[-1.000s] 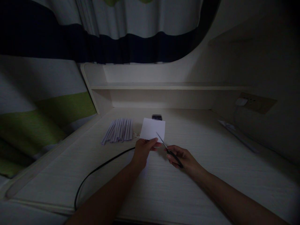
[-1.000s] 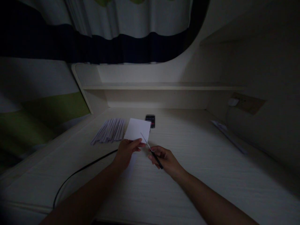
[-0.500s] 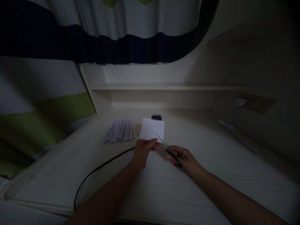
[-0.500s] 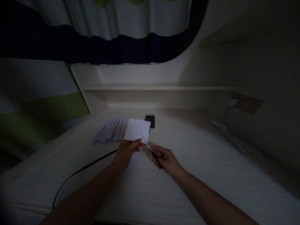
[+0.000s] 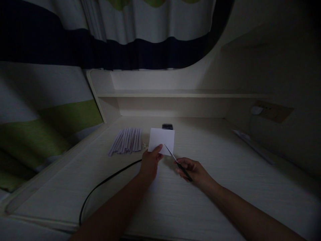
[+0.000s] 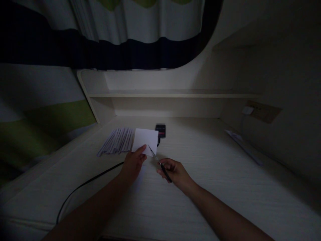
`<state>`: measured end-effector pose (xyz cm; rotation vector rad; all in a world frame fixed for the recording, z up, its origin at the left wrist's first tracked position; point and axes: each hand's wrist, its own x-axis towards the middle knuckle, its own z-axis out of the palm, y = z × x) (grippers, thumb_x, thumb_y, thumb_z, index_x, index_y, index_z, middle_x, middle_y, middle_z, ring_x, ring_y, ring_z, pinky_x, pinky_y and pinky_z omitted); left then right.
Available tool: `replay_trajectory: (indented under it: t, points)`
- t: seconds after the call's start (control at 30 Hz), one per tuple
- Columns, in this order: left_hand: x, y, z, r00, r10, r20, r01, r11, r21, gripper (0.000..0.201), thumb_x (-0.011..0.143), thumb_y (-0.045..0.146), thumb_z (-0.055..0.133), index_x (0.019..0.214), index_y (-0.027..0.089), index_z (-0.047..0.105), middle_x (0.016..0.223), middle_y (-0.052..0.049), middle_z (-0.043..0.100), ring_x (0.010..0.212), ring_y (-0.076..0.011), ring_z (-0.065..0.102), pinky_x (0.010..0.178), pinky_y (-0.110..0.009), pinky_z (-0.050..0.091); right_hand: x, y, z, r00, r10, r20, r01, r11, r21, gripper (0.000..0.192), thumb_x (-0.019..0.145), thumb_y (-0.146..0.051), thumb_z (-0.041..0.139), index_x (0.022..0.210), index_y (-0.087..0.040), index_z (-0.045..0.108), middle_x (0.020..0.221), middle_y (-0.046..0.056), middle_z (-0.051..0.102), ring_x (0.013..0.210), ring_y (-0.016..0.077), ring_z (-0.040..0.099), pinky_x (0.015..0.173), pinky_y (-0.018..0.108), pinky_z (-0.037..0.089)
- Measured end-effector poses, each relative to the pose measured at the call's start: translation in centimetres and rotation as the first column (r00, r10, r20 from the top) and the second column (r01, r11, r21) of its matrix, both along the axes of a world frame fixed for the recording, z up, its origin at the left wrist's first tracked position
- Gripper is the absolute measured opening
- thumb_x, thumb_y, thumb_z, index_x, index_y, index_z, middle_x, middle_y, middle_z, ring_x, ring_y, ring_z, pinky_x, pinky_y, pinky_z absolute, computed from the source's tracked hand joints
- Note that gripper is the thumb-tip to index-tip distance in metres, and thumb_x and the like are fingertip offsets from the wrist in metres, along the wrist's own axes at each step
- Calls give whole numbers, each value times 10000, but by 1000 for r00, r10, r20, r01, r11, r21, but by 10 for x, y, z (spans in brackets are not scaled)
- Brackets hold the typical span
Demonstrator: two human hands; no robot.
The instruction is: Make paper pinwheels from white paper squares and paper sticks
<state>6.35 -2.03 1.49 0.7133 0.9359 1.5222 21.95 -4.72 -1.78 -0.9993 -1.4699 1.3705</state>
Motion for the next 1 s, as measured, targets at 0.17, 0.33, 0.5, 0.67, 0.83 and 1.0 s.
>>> replay_trajectory:
  t: [0.17,0.33,0.5,0.67,0.83,1.0]
  points:
    - [-5,2,1,1000,5,16,-5,1000,1,173,536,240,679,609,124,573,543,20,531,487,-56,474,530,-195,414,1,4,-5,998,-41,45,43,998,-42,311,565,-321,674,814,-184,546,438,-92,425,334,38,307,344,191,201]
    - [-9,5,-1,992,-122,-26,123,992,29,208,553,244,674,703,114,610,752,-58,628,645,-117,565,580,-220,429,15,11,6,975,-213,-60,203,970,-133,428,548,-313,687,925,-159,557,491,-59,470,387,55,343,378,205,225]
    - [-9,-3,-1,794,-479,-375,484,871,-88,277,559,259,662,790,107,651,772,-101,655,673,-176,590,577,-264,431,31,9,37,940,-260,-220,251,965,-69,288,616,-349,661,804,-149,572,593,-16,513,543,92,468,503,220,344]
    - [-7,-7,-2,621,-579,-529,595,787,-163,209,556,232,645,736,126,660,679,-59,651,587,-151,563,501,-225,389,30,2,42,961,-186,-204,154,975,-162,345,520,-263,729,787,-172,530,600,-28,532,526,100,494,465,208,334]
    - [-5,-2,-5,711,-546,-443,550,824,-134,268,592,310,639,779,118,650,736,-81,647,618,-152,567,557,-245,411,26,4,32,939,-252,-235,209,958,-196,365,452,-180,749,746,-175,533,671,-13,575,576,117,532,528,232,399]
    - [4,-1,-10,861,-453,-232,473,880,37,351,682,408,555,909,146,603,956,-105,611,819,-167,562,702,-278,427,25,11,25,821,-440,-364,420,897,-137,341,474,-215,744,755,-183,553,761,5,594,658,142,550,581,258,424]
